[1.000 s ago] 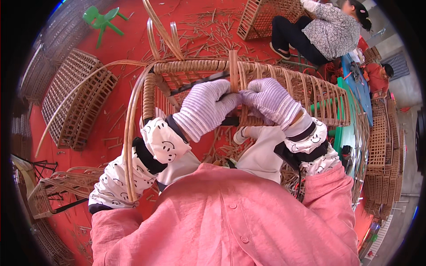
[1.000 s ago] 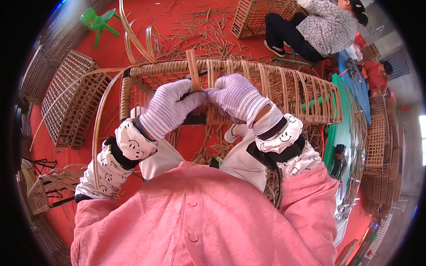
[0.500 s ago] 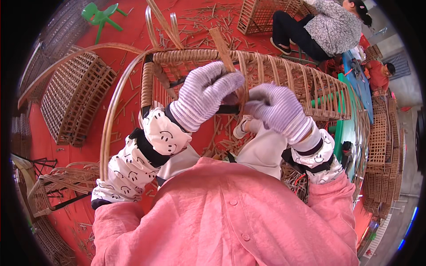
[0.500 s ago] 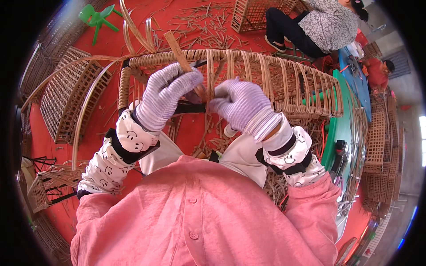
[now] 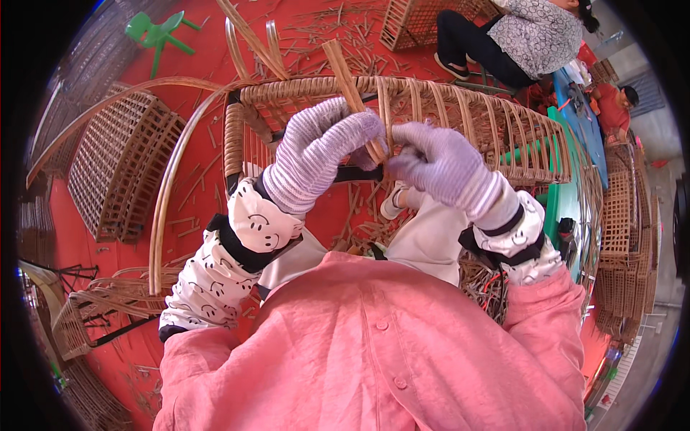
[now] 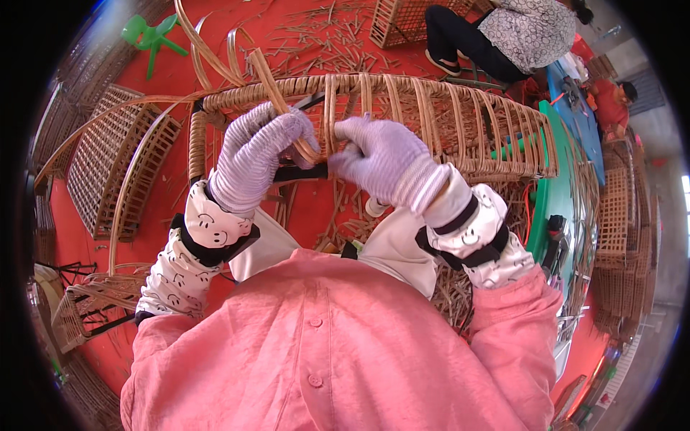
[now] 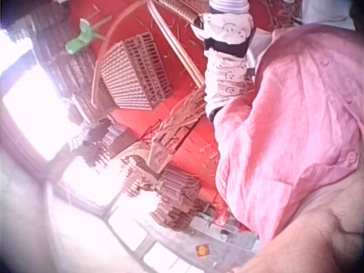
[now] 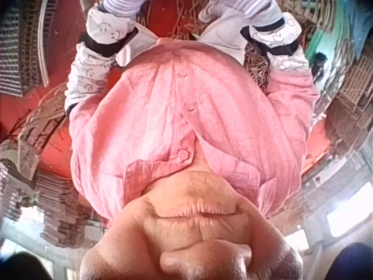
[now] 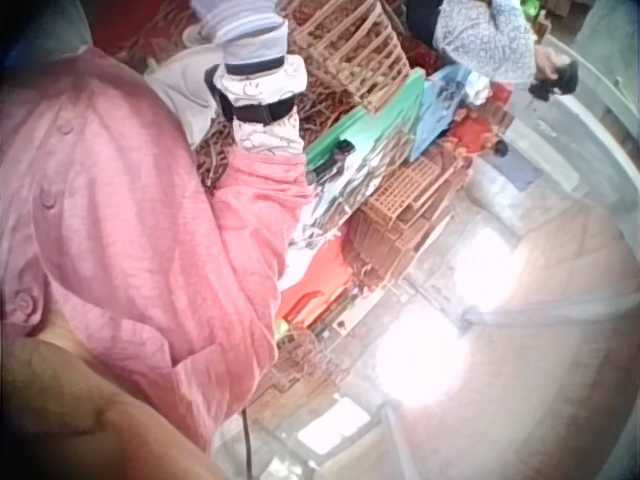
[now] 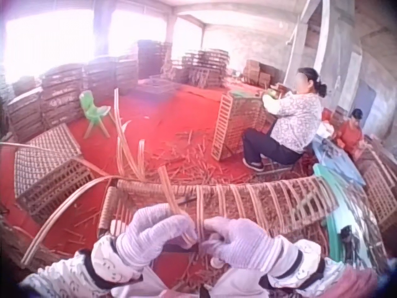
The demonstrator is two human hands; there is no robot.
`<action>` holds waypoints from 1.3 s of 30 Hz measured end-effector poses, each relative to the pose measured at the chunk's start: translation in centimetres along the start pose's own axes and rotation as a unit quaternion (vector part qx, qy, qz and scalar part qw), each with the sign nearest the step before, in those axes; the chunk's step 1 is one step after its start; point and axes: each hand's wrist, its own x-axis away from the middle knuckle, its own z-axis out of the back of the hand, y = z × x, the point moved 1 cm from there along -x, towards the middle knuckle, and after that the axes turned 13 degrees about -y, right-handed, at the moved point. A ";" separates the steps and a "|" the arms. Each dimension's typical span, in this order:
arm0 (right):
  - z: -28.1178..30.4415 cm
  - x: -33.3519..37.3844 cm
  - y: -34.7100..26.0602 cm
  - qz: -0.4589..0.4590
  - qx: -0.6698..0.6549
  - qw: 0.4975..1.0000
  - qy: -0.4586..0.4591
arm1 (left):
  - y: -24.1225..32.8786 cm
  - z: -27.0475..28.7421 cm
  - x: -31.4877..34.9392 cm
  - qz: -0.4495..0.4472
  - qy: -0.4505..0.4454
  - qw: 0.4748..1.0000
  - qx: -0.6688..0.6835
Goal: Assembling and weaving wicker material onto a chair frame.
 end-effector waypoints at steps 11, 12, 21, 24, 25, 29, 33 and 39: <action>-2.6 0.1 3.0 0.236 0.227 0.918 0.225 | 0.0 -1.5 1.1 -0.025 -0.064 0.995 -0.068; -2.8 0.2 3.0 0.239 0.217 0.914 0.245 | 0.1 -1.7 1.5 -0.042 -0.086 0.985 -0.141; -2.3 0.4 2.6 0.217 0.330 0.906 0.151 | -2.7 -1.9 4.9 -0.160 -0.181 0.895 -0.376; -2.1 0.2 2.5 0.234 0.318 0.909 0.133 | -5.3 -0.7 5.5 -0.188 -0.171 0.843 -0.474; -2.0 0.3 2.4 0.232 0.324 0.908 0.131 | -5.6 -0.3 5.5 -0.188 -0.170 0.844 -0.473; -2.3 -0.2 2.1 0.181 0.361 0.907 0.115 | -5.8 0.5 5.4 -0.195 -0.172 0.810 -0.525; -2.8 -0.4 2.0 0.195 0.383 0.894 0.129 | -6.0 1.0 5.4 -0.180 -0.174 0.810 -0.530; -3.6 -1.1 2.7 0.225 0.452 0.842 0.192 | -2.2 -0.1 6.0 -0.112 -0.157 0.822 -0.535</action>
